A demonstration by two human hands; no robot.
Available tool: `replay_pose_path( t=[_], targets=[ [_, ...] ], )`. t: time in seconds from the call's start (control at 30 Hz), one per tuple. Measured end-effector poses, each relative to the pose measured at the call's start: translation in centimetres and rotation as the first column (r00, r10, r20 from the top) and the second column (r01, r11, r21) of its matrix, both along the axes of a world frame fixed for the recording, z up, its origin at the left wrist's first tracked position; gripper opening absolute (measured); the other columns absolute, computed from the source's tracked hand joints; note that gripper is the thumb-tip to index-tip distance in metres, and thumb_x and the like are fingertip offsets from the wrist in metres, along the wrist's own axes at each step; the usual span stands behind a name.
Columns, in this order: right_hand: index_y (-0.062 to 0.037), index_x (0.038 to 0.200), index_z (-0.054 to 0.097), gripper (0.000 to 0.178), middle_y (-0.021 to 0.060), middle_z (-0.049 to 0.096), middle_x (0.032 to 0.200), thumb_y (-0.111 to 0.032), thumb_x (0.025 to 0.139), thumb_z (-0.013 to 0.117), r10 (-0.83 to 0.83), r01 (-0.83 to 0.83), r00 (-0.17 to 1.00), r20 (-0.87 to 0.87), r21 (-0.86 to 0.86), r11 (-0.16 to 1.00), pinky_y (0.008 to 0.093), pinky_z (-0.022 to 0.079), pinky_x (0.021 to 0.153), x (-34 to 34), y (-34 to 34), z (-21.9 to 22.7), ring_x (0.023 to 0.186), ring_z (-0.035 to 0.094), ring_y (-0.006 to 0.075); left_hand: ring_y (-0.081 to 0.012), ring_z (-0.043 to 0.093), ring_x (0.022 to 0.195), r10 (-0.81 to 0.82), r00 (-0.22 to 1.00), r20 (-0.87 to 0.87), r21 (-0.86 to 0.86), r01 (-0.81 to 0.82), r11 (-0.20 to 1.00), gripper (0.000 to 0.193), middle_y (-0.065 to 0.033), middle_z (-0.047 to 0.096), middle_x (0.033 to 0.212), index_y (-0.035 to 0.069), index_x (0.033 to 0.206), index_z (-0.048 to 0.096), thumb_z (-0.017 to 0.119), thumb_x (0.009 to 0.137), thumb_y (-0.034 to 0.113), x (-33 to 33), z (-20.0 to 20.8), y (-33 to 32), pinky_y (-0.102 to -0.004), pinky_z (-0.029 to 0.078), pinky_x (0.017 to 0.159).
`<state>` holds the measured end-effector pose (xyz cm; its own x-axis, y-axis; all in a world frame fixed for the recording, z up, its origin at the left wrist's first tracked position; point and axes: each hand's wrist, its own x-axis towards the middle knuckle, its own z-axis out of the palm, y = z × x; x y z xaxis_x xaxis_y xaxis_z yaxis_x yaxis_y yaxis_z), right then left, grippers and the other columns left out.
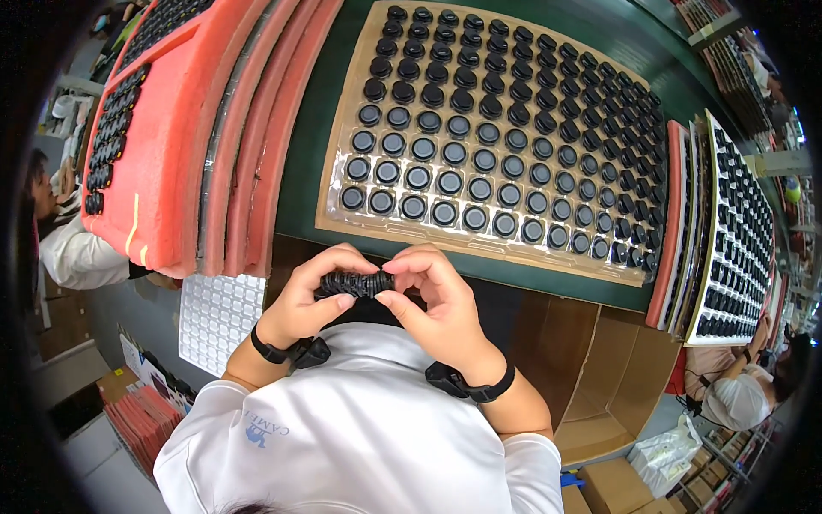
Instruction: The person reaches for a black component from a shelf, joins it with another part from a tray, and presses them together. They repeat this process, assembling the components and placing the finished units back into the tray.
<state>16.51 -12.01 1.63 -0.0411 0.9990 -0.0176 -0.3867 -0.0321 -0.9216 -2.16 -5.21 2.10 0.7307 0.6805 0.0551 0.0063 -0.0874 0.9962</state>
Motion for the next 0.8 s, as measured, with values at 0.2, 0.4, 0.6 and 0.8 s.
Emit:
replay_pose_path(
  t=[0.2,0.4,0.6,0.8],
  targets=[
    [0.0029,0.106,0.05,0.032,0.0095,0.049,0.102,0.005,0.077,0.064,-0.058,0.05,0.993,0.103,0.079,0.996,0.0266,0.04,0.083,-0.8,0.2,0.1,0.091,0.048,0.0146,-0.0075,0.043,0.062,0.038,0.992,0.121,-0.412,0.016,0.911,0.066,-0.0067,0.052,0.09,-0.001,0.117,0.043,0.044,0.086,0.058,-0.2,0.5,-0.1,-0.0184,0.035,0.055],
    [0.0038,0.107,0.052,0.033,0.009,0.049,0.101,0.004,0.077,0.065,-0.051,0.047,0.993,0.103,0.047,0.998,0.0276,0.04,0.084,-0.9,0.0,0.0,0.091,0.048,0.015,-0.0047,0.038,0.056,0.015,0.984,0.178,-0.468,0.071,0.881,0.082,-0.0058,0.052,0.083,-0.001,0.116,0.041,0.033,0.08,0.073,-0.1,-0.2,0.1,-0.0172,0.026,0.046],
    [0.004,0.106,0.053,0.032,0.0086,0.048,0.101,0.004,0.076,0.065,-0.065,0.05,0.984,0.168,0.095,0.994,0.027,0.04,0.082,-0.7,0.1,-0.1,0.089,0.048,0.0148,-0.0045,0.049,0.068,-0.022,0.954,0.298,-0.568,0.195,0.8,0.067,-0.006,0.057,0.097,0.002,0.119,0.044,0.046,0.085,0.06,-0.7,-0.8,0.7,-0.0164,0.037,0.052],
    [0.0039,0.105,0.054,0.033,0.0088,0.049,0.101,0.005,0.075,0.066,-0.061,0.025,0.958,0.279,0.128,0.991,0.0267,0.041,0.08,-0.4,0.1,0.1,0.088,0.048,0.0154,-0.0115,0.059,0.081,-0.044,0.996,0.079,-0.121,0.054,0.991,0.044,-0.0088,0.06,0.101,0.0,0.114,0.051,0.067,0.081,0.025,-0.4,-0.7,0.6,-0.0236,0.047,0.067]
  ],
)
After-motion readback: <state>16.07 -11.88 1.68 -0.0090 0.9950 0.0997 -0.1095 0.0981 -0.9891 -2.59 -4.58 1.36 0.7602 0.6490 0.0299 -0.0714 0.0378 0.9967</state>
